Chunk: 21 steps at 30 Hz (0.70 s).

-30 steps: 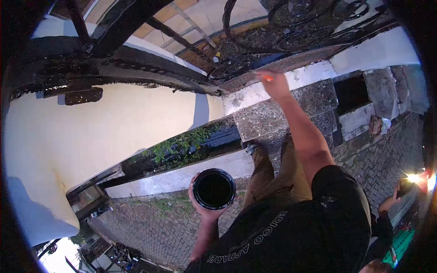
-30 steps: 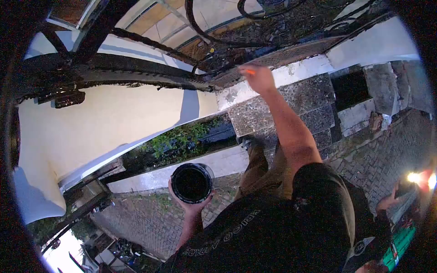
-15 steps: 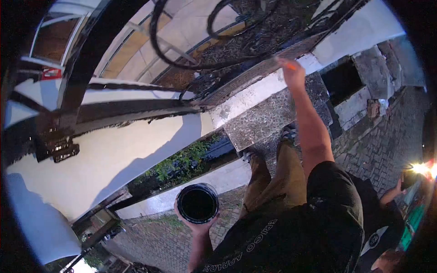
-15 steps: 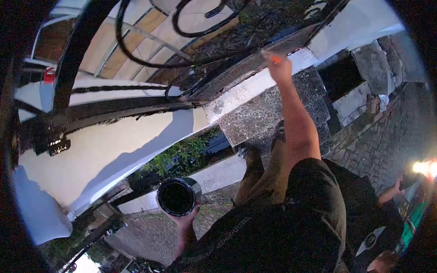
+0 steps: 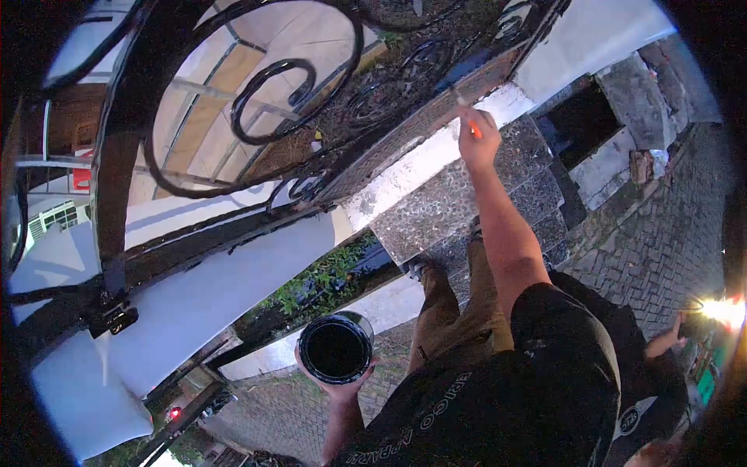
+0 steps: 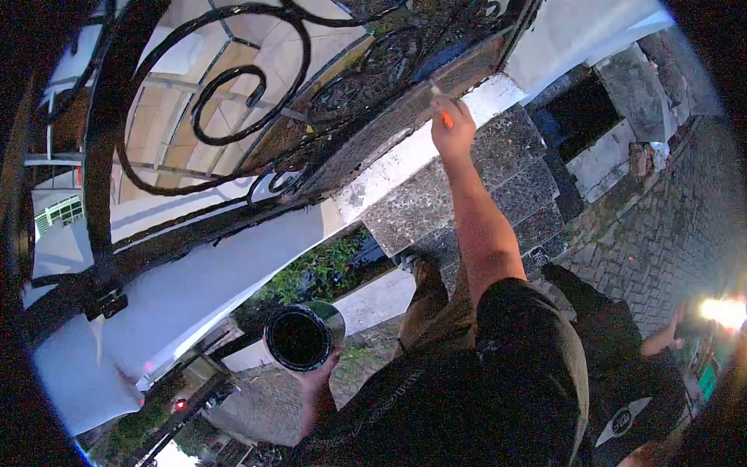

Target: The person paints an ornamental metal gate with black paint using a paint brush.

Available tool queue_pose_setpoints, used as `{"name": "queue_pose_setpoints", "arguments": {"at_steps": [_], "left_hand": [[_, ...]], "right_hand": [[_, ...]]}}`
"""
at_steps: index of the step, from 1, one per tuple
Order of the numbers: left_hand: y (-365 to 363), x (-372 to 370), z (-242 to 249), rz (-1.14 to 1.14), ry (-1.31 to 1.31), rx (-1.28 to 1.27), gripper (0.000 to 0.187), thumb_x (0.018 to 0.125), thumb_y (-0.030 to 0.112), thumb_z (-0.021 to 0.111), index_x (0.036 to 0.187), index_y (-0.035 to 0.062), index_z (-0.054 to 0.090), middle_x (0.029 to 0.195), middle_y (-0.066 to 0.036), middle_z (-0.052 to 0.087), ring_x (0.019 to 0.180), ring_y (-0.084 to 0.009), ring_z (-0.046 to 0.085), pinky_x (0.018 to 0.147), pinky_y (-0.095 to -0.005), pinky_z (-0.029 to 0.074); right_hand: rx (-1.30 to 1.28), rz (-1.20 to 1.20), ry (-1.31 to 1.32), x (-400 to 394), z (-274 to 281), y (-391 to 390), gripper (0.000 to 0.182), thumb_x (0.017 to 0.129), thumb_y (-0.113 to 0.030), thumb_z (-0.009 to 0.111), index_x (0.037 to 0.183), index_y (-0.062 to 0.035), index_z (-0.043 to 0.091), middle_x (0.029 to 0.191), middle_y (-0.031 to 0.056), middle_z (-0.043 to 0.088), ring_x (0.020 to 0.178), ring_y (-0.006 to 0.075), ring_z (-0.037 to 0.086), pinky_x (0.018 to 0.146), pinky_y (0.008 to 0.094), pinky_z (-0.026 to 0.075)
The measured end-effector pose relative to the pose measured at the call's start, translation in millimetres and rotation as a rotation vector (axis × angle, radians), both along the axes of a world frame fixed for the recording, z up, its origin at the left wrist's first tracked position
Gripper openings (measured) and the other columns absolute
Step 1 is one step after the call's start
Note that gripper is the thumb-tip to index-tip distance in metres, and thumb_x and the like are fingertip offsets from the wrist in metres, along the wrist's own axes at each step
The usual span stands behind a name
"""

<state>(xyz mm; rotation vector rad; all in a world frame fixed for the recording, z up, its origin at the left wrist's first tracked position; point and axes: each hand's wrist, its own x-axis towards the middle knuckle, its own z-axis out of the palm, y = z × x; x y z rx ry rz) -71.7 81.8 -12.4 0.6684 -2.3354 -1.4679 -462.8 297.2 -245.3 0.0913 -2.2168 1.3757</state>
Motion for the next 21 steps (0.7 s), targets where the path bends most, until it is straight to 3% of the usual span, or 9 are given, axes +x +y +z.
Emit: {"name": "queue_pose_setpoints", "arguments": {"at_steps": [1, 3, 4, 5, 7, 9, 11, 14, 21], "left_hand": [[6, -5, 0, 0.004, 0.001, 0.005, 0.135, 0.051, 0.034, 0.094, 0.146, 0.0102, 0.003, 0.142, -0.019, 0.031, 0.130, -0.0339, 0.039, 0.110, -0.0514, 0.032], [16, -15, 1, 0.000, -0.004, 0.007, 0.135, 0.051, 0.035, 0.094, 0.146, 0.0104, 0.002, 0.142, -0.019, 0.031, 0.130, -0.0339, 0.039, 0.110, -0.0514, 0.032], [19, -20, 1, -0.005, -0.003, 0.008, 0.135, 0.051, 0.035, 0.094, 0.147, 0.0104, 0.002, 0.142, -0.018, 0.031, 0.130, -0.0338, 0.039, 0.110, -0.0514, 0.032], [23, -25, 1, -0.010, 0.002, 0.008, 0.135, 0.051, 0.035, 0.094, 0.147, 0.0105, 0.002, 0.142, -0.018, 0.031, 0.130, -0.0337, 0.040, 0.110, -0.0513, 0.032], [29, -34, 1, -0.027, -0.008, 0.004, 0.135, 0.051, 0.037, 0.094, 0.147, 0.0104, 0.003, 0.142, -0.018, 0.031, 0.130, -0.0337, 0.040, 0.110, -0.0511, 0.032], [32, -36, 5, -0.041, -0.025, -0.006, 0.135, 0.050, 0.038, 0.094, 0.147, 0.0103, 0.003, 0.142, -0.018, 0.031, 0.130, -0.0336, 0.040, 0.109, -0.0509, 0.032], [33, -36, 9, -0.051, -0.063, -0.102, 0.136, 0.049, 0.041, 0.093, 0.146, 0.0098, 0.004, 0.142, -0.018, 0.031, 0.129, -0.0336, 0.040, 0.109, -0.0507, 0.033], [37, -43, 8, -0.038, -0.042, -0.088, 0.136, 0.049, 0.044, 0.093, 0.146, 0.0093, 0.004, 0.142, -0.018, 0.032, 0.130, -0.0340, 0.040, 0.109, -0.0505, 0.033], [47, -51, 1, -0.098, -0.070, -0.062, 0.134, 0.051, 0.043, 0.092, 0.146, 0.0119, 0.004, 0.143, -0.019, 0.031, 0.130, -0.0342, 0.039, 0.109, -0.0508, 0.033]], "right_hand": [[0.003, -0.081, -0.002, -2, 17, 5, 0.020, 0.080, 0.004, 0.057, 0.089, -0.0089, 0.069, 0.092, 0.0101, 0.070, 0.085, 0.0286, 0.066, 0.075, 0.0361, 0.054], [0.019, 0.174, 0.045, 12, -4, -14, 0.020, 0.080, 0.000, 0.060, 0.093, -0.0123, 0.069, 0.095, 0.0094, 0.069, 0.083, 0.0292, 0.066, 0.075, 0.0371, 0.054], [0.243, 0.219, -0.043, 28, -4, -31, 0.024, 0.078, -0.004, 0.064, 0.097, -0.0171, 0.070, 0.100, 0.0094, 0.068, 0.085, 0.0283, 0.066, 0.075, 0.0378, 0.055], [0.085, 0.369, -0.061, 40, -22, -47, 0.029, 0.076, -0.006, 0.067, 0.100, -0.0215, 0.069, 0.104, 0.0074, 0.067, 0.087, 0.0265, 0.067, 0.074, 0.0381, 0.056], [0.188, 0.688, -0.071, 52, 2, -46, 0.031, 0.081, -0.002, 0.062, 0.108, -0.0165, 0.068, 0.113, 0.0078, 0.066, 0.097, 0.0239, 0.067, 0.082, 0.0335, 0.056], [0.349, 0.530, 0.117, 35, -10, -44, 0.029, 0.074, -0.007, 0.069, 0.099, -0.0209, 0.069, 0.103, 0.0043, 0.067, 0.087, 0.0264, 0.067, 0.068, 0.0348, 0.058], [0.185, 0.486, 0.108, -2, 0, -4, 0.028, 0.074, -0.006, 0.070, 0.099, -0.0182, 0.069, 0.103, 0.0048, 0.067, 0.088, 0.0268, 0.067, 0.069, 0.0336, 0.058], [0.225, 0.253, 0.211, -23, 16, 29, 0.032, 0.072, -0.004, 0.070, 0.100, -0.0172, 0.069, 0.101, 0.0085, 0.067, 0.087, 0.0273, 0.068, 0.069, 0.0326, 0.058], [0.360, 0.546, 0.275, -13, 10, 41, 0.030, 0.072, -0.002, 0.070, 0.097, -0.0179, 0.070, 0.103, 0.0073, 0.067, 0.089, 0.0251, 0.068, 0.072, 0.0351, 0.058]]}}
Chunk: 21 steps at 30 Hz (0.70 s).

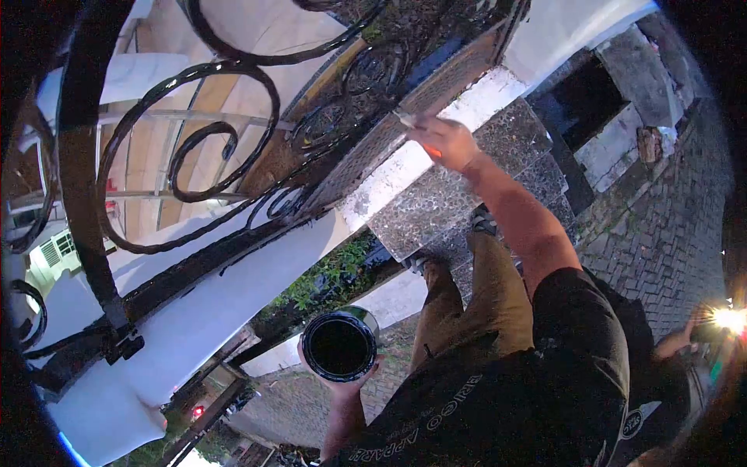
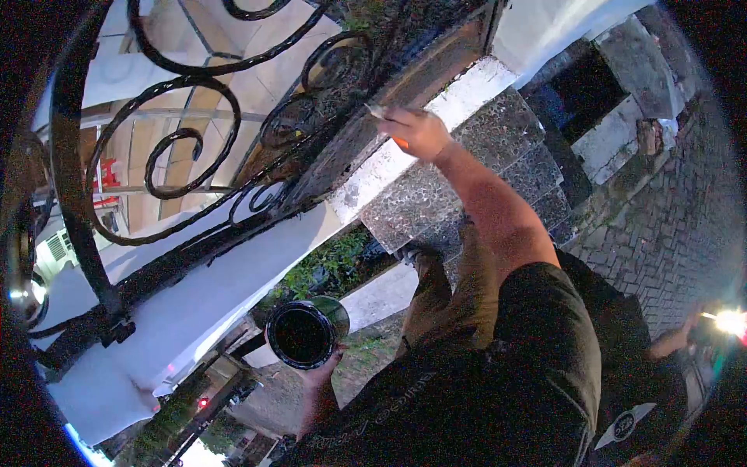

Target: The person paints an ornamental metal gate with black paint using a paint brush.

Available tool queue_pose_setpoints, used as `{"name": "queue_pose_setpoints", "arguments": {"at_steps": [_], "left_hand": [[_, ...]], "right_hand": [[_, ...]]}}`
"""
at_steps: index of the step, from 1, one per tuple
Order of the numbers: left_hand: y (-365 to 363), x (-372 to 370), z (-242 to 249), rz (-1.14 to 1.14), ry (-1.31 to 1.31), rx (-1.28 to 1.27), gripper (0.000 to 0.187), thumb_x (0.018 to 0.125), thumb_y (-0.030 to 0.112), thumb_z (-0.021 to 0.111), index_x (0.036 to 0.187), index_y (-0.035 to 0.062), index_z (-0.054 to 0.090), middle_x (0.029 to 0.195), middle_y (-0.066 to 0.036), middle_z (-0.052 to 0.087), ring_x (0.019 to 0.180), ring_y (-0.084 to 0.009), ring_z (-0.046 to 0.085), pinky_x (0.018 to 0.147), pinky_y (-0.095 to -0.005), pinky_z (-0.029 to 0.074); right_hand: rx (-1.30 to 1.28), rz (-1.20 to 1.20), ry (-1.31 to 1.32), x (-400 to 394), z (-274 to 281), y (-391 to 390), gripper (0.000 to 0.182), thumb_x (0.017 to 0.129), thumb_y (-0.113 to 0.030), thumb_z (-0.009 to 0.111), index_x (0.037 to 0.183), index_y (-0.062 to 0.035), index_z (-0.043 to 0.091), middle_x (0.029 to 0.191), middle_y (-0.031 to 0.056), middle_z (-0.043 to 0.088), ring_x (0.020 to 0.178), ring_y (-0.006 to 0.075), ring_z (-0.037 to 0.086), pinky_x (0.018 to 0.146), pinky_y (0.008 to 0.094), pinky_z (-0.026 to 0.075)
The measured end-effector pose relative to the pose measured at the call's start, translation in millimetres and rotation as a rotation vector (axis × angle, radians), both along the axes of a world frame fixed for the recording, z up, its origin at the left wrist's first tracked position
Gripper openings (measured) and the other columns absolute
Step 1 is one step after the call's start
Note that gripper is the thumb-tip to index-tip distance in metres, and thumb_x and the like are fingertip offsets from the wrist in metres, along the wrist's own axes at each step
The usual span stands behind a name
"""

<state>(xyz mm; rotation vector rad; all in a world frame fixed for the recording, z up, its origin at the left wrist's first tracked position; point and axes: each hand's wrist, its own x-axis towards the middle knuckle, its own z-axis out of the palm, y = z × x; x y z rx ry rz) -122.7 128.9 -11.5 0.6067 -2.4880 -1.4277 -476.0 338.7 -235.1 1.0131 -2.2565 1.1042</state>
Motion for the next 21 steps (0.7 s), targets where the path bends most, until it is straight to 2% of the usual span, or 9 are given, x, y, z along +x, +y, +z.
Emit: {"name": "queue_pose_setpoints", "arguments": {"at_steps": [2, 4, 7, 12, 14, 16, 17, 20, 21], "left_hand": [[-2, 2, -5, -0.053, 0.021, 0.028, 0.133, 0.052, 0.042, 0.093, 0.147, 0.0139, 0.003, 0.144, -0.019, 0.030, 0.130, -0.0344, 0.040, 0.109, -0.0511, 0.034], [1, 2, -5, -0.052, 0.027, 0.024, 0.133, 0.052, 0.041, 0.093, 0.147, 0.0144, 0.003, 0.144, -0.018, 0.030, 0.130, -0.0345, 0.040, 0.109, -0.0508, 0.034], [7, 0, -7, -0.067, 0.023, 0.012, 0.134, 0.051, 0.040, 0.094, 0.147, 0.0144, 0.004, 0.144, -0.018, 0.031, 0.130, -0.0343, 0.040, 0.108, -0.0500, 0.035], [4, -1, -13, -0.083, -0.093, -0.030, 0.133, 0.050, 0.041, 0.094, 0.146, 0.0127, 0.006, 0.142, -0.018, 0.033, 0.128, -0.0335, 0.041, 0.108, -0.0488, 0.035], [14, -23, -3, -0.225, 0.056, -0.106, 0.130, 0.050, 0.042, 0.094, 0.145, 0.0116, 0.010, 0.141, -0.018, 0.034, 0.128, -0.0329, 0.042, 0.108, -0.0486, 0.036], [18, -21, -3, -0.215, 0.040, -0.101, 0.130, 0.052, 0.040, 0.093, 0.146, 0.0109, 0.008, 0.142, -0.016, 0.034, 0.129, -0.0316, 0.041, 0.108, -0.0482, 0.036], [18, -22, -3, -0.202, 0.035, -0.095, 0.131, 0.054, 0.039, 0.093, 0.147, 0.0102, 0.007, 0.143, -0.015, 0.034, 0.130, -0.0303, 0.041, 0.107, -0.0477, 0.037], [21, -22, -8, -0.182, 0.058, -0.012, 0.131, 0.053, 0.042, 0.093, 0.147, 0.0093, 0.007, 0.142, -0.015, 0.034, 0.129, -0.0306, 0.041, 0.107, -0.0478, 0.037], [23, -22, -10, -0.181, 0.062, -0.008, 0.131, 0.053, 0.042, 0.093, 0.147, 0.0093, 0.007, 0.142, -0.015, 0.034, 0.129, -0.0306, 0.041, 0.107, -0.0478, 0.037]], "right_hand": [[0.065, -0.043, -0.001, -17, 9, 18, 0.034, 0.069, -0.006, 0.071, 0.100, -0.0189, 0.068, 0.110, 0.0034, 0.065, 0.096, 0.0236, 0.067, 0.073, 0.0348, 0.059], [-0.073, -0.224, 0.026, -36, 28, 39, 0.034, 0.068, -0.005, 0.071, 0.100, -0.0186, 0.069, 0.111, 0.0047, 0.065, 0.097, 0.0230, 0.067, 0.074, 0.0353, 0.058], [-0.203, -0.362, 0.159, -42, 15, 31, 0.034, 0.070, -0.006, 0.071, 0.101, -0.0189, 0.068, 0.113, 0.0063, 0.064, 0.098, 0.0232, 0.067, 0.071, 0.0347, 0.059], [-0.110, -0.178, 0.038, -1, -36, -2, 0.035, 0.072, -0.006, 0.069, 0.104, -0.0199, 0.067, 0.116, 0.0073, 0.064, 0.097, 0.0228, 0.067, 0.069, 0.0337, 0.058], [-0.079, -0.130, 0.008, -5, -34, 4, 0.036, 0.072, -0.006, 0.068, 0.105, -0.0203, 0.066, 0.116, 0.0071, 0.064, 0.097, 0.0225, 0.067, 0.069, 0.0334, 0.059], [0.053, -0.030, 0.005, -20, -10, 27, 0.036, 0.073, -0.007, 0.068, 0.106, -0.0207, 0.066, 0.117, 0.0077, 0.063, 0.096, 0.0225, 0.067, 0.069, 0.0336, 0.059], [0.027, -0.104, 0.022, -32, -9, 38, 0.039, 0.072, -0.007, 0.068, 0.108, -0.0206, 0.065, 0.117, 0.0063, 0.063, 0.096, 0.0219, 0.067, 0.071, 0.0335, 0.059], [-0.259, -0.413, 0.130, -57, 47, 76, 0.035, 0.072, -0.005, 0.069, 0.104, -0.0188, 0.069, 0.111, 0.0044, 0.066, 0.099, 0.0225, 0.066, 0.081, 0.0315, 0.058], [-0.255, -0.411, 0.135, -60, 49, 74, 0.035, 0.072, -0.005, 0.069, 0.104, -0.0188, 0.069, 0.111, 0.0044, 0.066, 0.099, 0.0225, 0.066, 0.081, 0.0315, 0.058]]}}
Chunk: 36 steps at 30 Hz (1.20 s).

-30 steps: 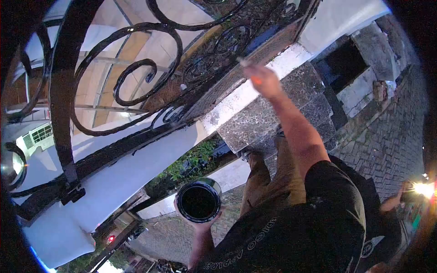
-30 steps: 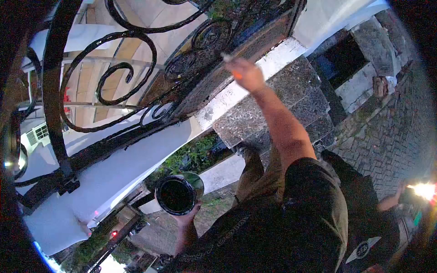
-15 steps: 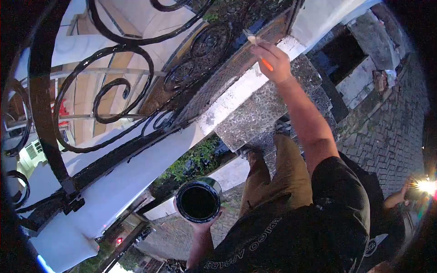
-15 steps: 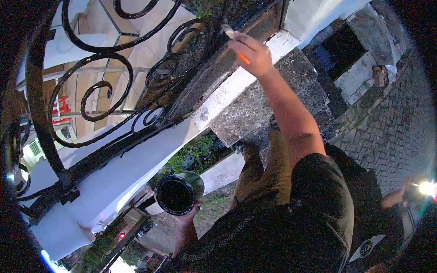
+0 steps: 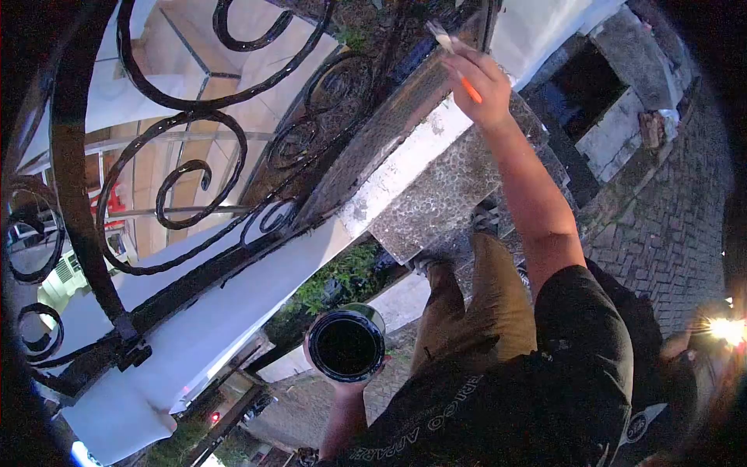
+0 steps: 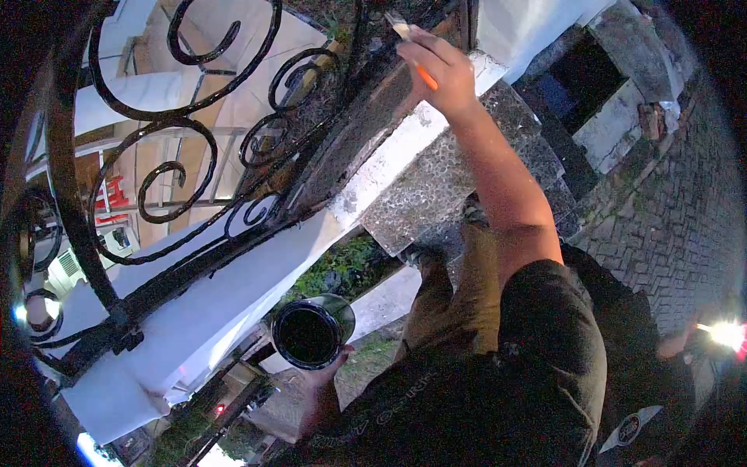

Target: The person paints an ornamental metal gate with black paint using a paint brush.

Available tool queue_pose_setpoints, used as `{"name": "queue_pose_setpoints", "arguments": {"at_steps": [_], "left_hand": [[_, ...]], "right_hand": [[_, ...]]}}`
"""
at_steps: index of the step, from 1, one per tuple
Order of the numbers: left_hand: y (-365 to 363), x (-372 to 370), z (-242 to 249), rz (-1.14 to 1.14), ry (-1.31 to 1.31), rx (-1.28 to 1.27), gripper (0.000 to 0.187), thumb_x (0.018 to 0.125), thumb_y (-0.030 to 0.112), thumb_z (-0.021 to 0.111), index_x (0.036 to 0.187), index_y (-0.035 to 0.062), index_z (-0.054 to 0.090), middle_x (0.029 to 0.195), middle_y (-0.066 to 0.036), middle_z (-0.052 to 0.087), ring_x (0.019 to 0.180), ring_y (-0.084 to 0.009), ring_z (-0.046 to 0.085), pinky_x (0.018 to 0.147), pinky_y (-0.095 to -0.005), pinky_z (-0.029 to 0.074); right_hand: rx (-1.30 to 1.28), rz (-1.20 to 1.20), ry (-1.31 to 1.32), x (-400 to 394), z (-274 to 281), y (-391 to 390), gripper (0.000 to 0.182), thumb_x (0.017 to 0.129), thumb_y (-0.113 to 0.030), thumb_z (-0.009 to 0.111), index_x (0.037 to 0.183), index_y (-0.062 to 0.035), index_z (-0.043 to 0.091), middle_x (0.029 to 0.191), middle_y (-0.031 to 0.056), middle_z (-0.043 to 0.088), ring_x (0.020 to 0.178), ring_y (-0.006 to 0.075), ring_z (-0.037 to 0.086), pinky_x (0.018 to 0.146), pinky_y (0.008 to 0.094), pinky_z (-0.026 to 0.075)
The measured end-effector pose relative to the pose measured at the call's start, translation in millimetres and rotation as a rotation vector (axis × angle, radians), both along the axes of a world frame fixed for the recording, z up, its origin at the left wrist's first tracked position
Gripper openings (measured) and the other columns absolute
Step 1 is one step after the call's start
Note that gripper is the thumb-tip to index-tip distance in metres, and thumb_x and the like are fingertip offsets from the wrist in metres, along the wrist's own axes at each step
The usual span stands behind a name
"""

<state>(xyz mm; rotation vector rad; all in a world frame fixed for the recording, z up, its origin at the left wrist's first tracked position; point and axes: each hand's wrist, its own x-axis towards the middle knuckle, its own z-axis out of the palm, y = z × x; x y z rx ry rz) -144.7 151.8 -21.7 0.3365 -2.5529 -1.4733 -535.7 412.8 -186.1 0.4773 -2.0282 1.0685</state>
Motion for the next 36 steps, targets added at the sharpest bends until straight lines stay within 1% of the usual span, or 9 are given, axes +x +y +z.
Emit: {"name": "queue_pose_setpoints", "arguments": {"at_steps": [2, 5, 8, 11, 14, 19, 23, 28, 36], "left_hand": [[1, 0, -1, 0.018, -0.034, -0.057, 0.131, 0.049, 0.045, 0.093, 0.145, 0.0107, 0.012, 0.141, -0.018, 0.034, 0.126, -0.0323, 0.044, 0.107, -0.0484, 0.037], [4, -2, -4, 0.028, 0.004, -0.132, 0.130, 0.048, 0.046, 0.093, 0.144, 0.0097, 0.012, 0.140, -0.018, 0.034, 0.125, -0.0322, 0.045, 0.106, -0.0486, 0.037], [14, -12, 6, 0.004, -0.011, -0.081, 0.130, 0.048, 0.047, 0.093, 0.143, 0.0089, 0.014, 0.140, -0.018, 0.035, 0.125, -0.0321, 0.045, 0.107, -0.0487, 0.036], [15, -15, 11, -0.032, 0.038, -0.060, 0.128, 0.049, 0.046, 0.093, 0.143, 0.0094, 0.014, 0.139, -0.017, 0.036, 0.125, -0.0317, 0.045, 0.107, -0.0484, 0.036], [19, -16, 20, -0.046, 0.123, -0.111, 0.128, 0.049, 0.044, 0.093, 0.143, 0.0091, 0.014, 0.138, -0.017, 0.036, 0.125, -0.0316, 0.044, 0.106, -0.0480, 0.036], [18, -2, 27, 0.008, 0.181, 0.080, 0.126, 0.052, 0.035, 0.094, 0.143, 0.0079, 0.012, 0.138, -0.017, 0.035, 0.126, -0.0320, 0.044, 0.107, -0.0474, 0.034], [7, 1, 33, 0.034, 0.250, 0.115, 0.124, 0.048, 0.027, 0.093, 0.144, 0.0080, 0.017, 0.135, -0.015, 0.043, 0.124, -0.0295, 0.047, 0.106, -0.0464, 0.038], [-9, 7, 49, 0.009, 0.295, 0.489, 0.116, 0.052, 0.021, 0.092, 0.141, 0.0026, 0.020, 0.134, -0.016, 0.043, 0.123, -0.0279, 0.047, 0.104, -0.0430, 0.038], [-66, 12, 58, -0.055, 0.402, 0.597, 0.112, 0.051, 0.021, 0.093, 0.138, -0.0001, 0.026, 0.127, -0.016, 0.050, 0.117, -0.0263, 0.053, 0.103, -0.0398, 0.041]], "right_hand": [[0.036, -0.026, 0.047, -3, 1, -10, 0.030, 0.073, -0.005, 0.070, 0.101, -0.0178, 0.071, 0.109, 0.0075, 0.067, 0.101, 0.0241, 0.066, 0.083, 0.0313, 0.057], [0.324, 0.083, -0.063, 31, -54, -42, 0.028, 0.077, -0.009, 0.068, 0.102, -0.0194, 0.068, 0.124, 0.0003, 0.061, 0.100, 0.0212, 0.066, 0.078, 0.0320, 0.058], [0.269, 0.383, -0.150, 44, -68, -49, 0.032, 0.077, -0.009, 0.066, 0.106, -0.0211, 0.067, 0.133, -0.0022, 0.055, 0.096, 0.0202, 0.067, 0.070, 0.0325, 0.058], [0.321, 0.322, -0.095, 9, -30, -13, 0.031, 0.076, -0.008, 0.067, 0.105, -0.0190, 0.067, 0.124, -0.0001, 0.061, 0.091, 0.0217, 0.067, 0.069, 0.0321, 0.058], [0.029, 0.064, 0.100, -21, 56, 43, 0.029, 0.074, -0.004, 0.068, 0.102, -0.0141, 0.069, 0.108, 0.0074, 0.067, 0.088, 0.0235, 0.067, 0.072, 0.0323, 0.056], [-0.098, -0.332, 0.051, 64, 133, 70, 0.008, 0.078, 0.002, 0.069, 0.084, -0.0032, 0.069, 0.087, 0.0118, 0.069, 0.082, 0.0253, 0.067, 0.073, 0.0320, 0.052], [-0.213, -0.081, -0.167, 165, 122, 49, 0.005, 0.077, 0.000, 0.070, 0.077, -0.0032, 0.067, 0.084, 0.0115, 0.070, 0.072, 0.0233, 0.067, 0.068, 0.0337, 0.053], [0.126, 0.130, -0.415, 269, 204, 18, 0.006, 0.078, -0.008, 0.072, 0.083, -0.0061, 0.070, 0.082, 0.0104, 0.069, 0.072, 0.0242, 0.069, 0.062, 0.0328, 0.054], [0.166, 0.144, -0.179, 312, 310, -44, 0.010, 0.075, -0.008, 0.073, 0.084, -0.0050, 0.069, 0.079, 0.0114, 0.069, 0.069, 0.0262, 0.068, 0.063, 0.0332, 0.054]]}}
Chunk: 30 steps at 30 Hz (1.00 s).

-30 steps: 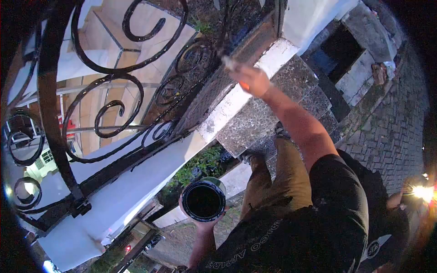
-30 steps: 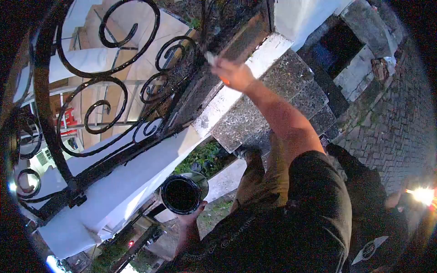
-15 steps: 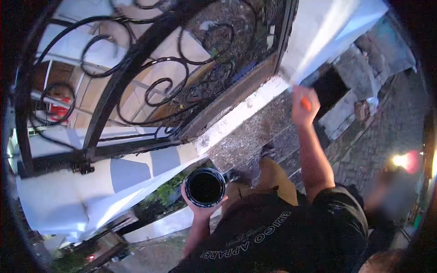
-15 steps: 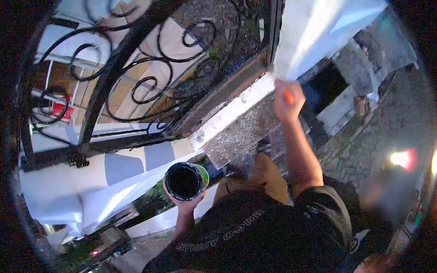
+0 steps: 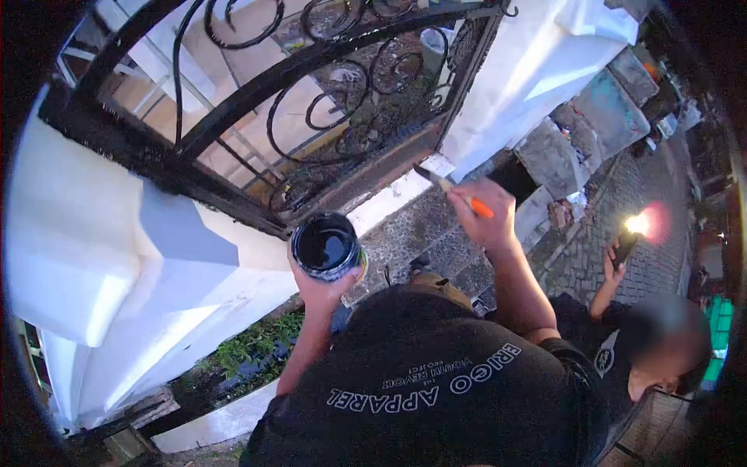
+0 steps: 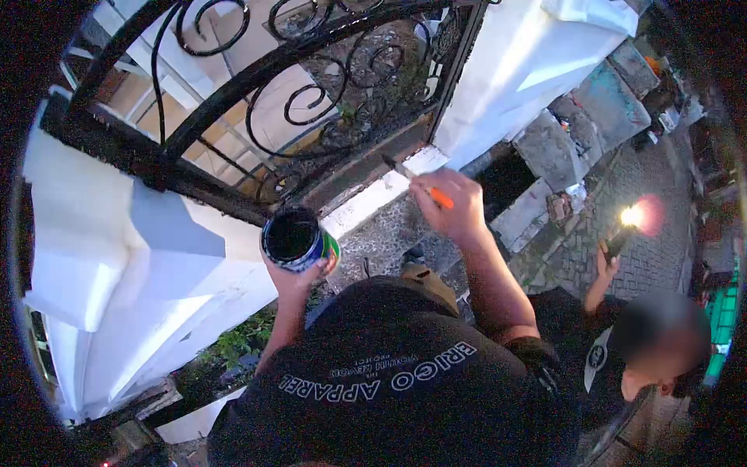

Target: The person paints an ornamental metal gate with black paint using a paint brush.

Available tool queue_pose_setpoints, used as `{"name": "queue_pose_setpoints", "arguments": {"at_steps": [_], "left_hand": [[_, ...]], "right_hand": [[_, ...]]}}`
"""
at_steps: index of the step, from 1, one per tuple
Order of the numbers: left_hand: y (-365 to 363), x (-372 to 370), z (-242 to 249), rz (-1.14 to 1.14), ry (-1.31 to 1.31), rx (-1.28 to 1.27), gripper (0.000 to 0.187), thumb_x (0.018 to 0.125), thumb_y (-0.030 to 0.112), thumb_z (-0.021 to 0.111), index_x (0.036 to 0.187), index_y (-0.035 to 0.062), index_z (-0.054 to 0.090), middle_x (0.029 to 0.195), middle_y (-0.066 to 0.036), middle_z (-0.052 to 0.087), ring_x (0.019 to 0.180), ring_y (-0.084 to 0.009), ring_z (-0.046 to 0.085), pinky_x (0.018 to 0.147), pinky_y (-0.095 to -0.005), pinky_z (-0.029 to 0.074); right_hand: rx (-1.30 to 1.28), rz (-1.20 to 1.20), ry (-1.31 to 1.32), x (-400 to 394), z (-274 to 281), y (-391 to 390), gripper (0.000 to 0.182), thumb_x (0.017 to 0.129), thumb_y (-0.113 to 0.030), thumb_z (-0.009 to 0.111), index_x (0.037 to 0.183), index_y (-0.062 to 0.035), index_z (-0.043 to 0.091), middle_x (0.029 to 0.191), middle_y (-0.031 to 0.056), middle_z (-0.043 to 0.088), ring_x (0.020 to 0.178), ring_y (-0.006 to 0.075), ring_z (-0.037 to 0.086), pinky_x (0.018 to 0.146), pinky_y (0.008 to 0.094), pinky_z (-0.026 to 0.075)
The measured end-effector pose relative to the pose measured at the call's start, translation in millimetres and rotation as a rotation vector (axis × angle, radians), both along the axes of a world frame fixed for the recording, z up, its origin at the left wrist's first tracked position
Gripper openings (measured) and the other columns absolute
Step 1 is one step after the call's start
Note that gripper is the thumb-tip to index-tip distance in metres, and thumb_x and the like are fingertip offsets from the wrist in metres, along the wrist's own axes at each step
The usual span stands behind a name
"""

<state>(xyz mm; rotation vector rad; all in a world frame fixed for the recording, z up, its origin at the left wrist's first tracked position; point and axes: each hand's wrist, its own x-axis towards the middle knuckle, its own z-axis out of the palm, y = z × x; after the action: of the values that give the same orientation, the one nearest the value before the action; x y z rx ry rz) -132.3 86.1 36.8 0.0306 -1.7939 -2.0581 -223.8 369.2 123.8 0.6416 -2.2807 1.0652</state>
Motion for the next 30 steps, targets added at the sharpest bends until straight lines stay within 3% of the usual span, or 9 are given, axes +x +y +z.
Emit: {"name": "queue_pose_setpoints", "arguments": {"at_steps": [5, 7, 9, 11, 12, 16, 25, 27, 30], "left_hand": [[-21, -1, 8, 0.066, 0.054, -0.140, 0.108, 0.049, 0.027, 0.094, 0.134, -0.0031, 0.033, 0.122, -0.018, 0.054, 0.111, -0.0281, 0.057, 0.099, -0.0402, 0.044], [-27, 1, 18, 0.081, 0.205, -0.471, 0.103, 0.049, 0.026, 0.094, 0.130, -0.0035, 0.038, 0.119, -0.019, 0.056, 0.110, -0.0294, 0.058, 0.097, -0.0396, 0.044], [-33, 5, 16, 0.015, 0.184, -0.393, 0.104, 0.050, 0.021, 0.095, 0.133, -0.0017, 0.037, 0.124, -0.018, 0.053, 0.115, -0.0271, 0.055, 0.100, -0.0380, 0.043], [-41, 10, 32, 0.096, 0.251, -0.691, 0.102, 0.049, 0.028, 0.094, 0.131, -0.0012, 0.040, 0.123, -0.020, 0.053, 0.115, -0.0341, 0.054, 0.100, -0.0435, 0.041], [-42, 9, 26, 0.110, 0.342, -0.675, 0.098, 0.049, 0.029, 0.092, 0.129, 0.0006, 0.042, 0.125, -0.020, 0.053, 0.115, -0.0361, 0.053, 0.097, -0.0462, 0.040], [-44, 11, 31, 0.148, 0.462, -0.720, 0.093, 0.050, 0.031, 0.088, 0.128, 0.0040, 0.045, 0.127, -0.019, 0.052, 0.113, -0.0381, 0.053, 0.094, -0.0500, 0.040], [-50, 23, 38, 0.206, 0.461, -0.815, 0.094, 0.048, 0.030, 0.087, 0.128, 0.0062, 0.045, 0.126, -0.017, 0.052, 0.113, -0.0363, 0.054, 0.093, -0.0498, 0.040], [-50, 24, 38, 0.226, 0.467, -0.825, 0.093, 0.048, 0.029, 0.087, 0.128, 0.0066, 0.045, 0.126, -0.017, 0.053, 0.114, -0.0360, 0.054, 0.093, -0.0499, 0.040], [-49, 32, 37, 0.253, 0.443, -0.856, 0.092, 0.047, 0.028, 0.087, 0.127, 0.0070, 0.045, 0.125, -0.017, 0.053, 0.114, -0.0357, 0.054, 0.093, -0.0497, 0.040]], "right_hand": [[0.057, -0.029, 0.110, 17, 53, -27, 0.009, 0.076, -0.007, 0.072, 0.084, -0.0025, 0.071, 0.078, 0.0108, 0.069, 0.071, 0.0206, 0.067, 0.066, 0.0292, 0.051], [-0.098, -0.051, -0.096, 32, 71, -39, 0.006, 0.079, -0.006, 0.073, 0.084, -0.0026, 0.071, 0.078, 0.0070, 0.069, 0.073, 0.0122, 0.065, 0.069, 0.0257, 0.051], [-0.210, -0.024, -0.076, 41, 82, -53, 0.007, 0.077, -0.004, 0.074, 0.082, -0.0015, 0.070, 0.077, 0.0064, 0.068, 0.072, 0.0111, 0.063, 0.067, 0.0249, 0.050], [-0.262, 0.036, -0.111, 52, 92, -73, 0.009, 0.075, -0.004, 0.075, 0.080, -0.0008, 0.069, 0.077, 0.0066, 0.068, 0.072, 0.0111, 0.063, 0.067, 0.0251, 0.050], [-0.327, 0.068, -0.122, 57, 98, -80, 0.010, 0.074, -0.003, 0.077, 0.079, -0.0001, 0.069, 0.077, 0.0067, 0.068, 0.071, 0.0110, 0.063, 0.067, 0.0252, 0.050], [0.032, 0.164, -0.158, 66, 117, -104, 0.014, 0.070, -0.006, 0.080, 0.074, -0.0018, 0.067, 0.072, 0.0042, 0.067, 0.066, 0.0086, 0.061, 0.062, 0.0241, 0.049], [0.133, 0.292, -0.251, 67, 96, -140, 0.022, 0.068, -0.013, 0.085, 0.074, -0.0016, 0.067, 0.069, 0.0060, 0.068, 0.063, 0.0096, 0.062, 0.059, 0.0254, 0.050], [0.270, 0.331, -0.298, 65, 86, -148, 0.021, 0.070, -0.014, 0.084, 0.074, -0.0017, 0.067, 0.068, 0.0055, 0.068, 0.063, 0.0093, 0.062, 0.059, 0.0253, 0.050], [0.167, 0.352, -0.258, 63, 69, -143, 0.020, 0.072, -0.013, 0.082, 0.074, -0.0010, 0.067, 0.069, 0.0048, 0.068, 0.063, 0.0076, 0.061, 0.057, 0.0252, 0.050]]}}
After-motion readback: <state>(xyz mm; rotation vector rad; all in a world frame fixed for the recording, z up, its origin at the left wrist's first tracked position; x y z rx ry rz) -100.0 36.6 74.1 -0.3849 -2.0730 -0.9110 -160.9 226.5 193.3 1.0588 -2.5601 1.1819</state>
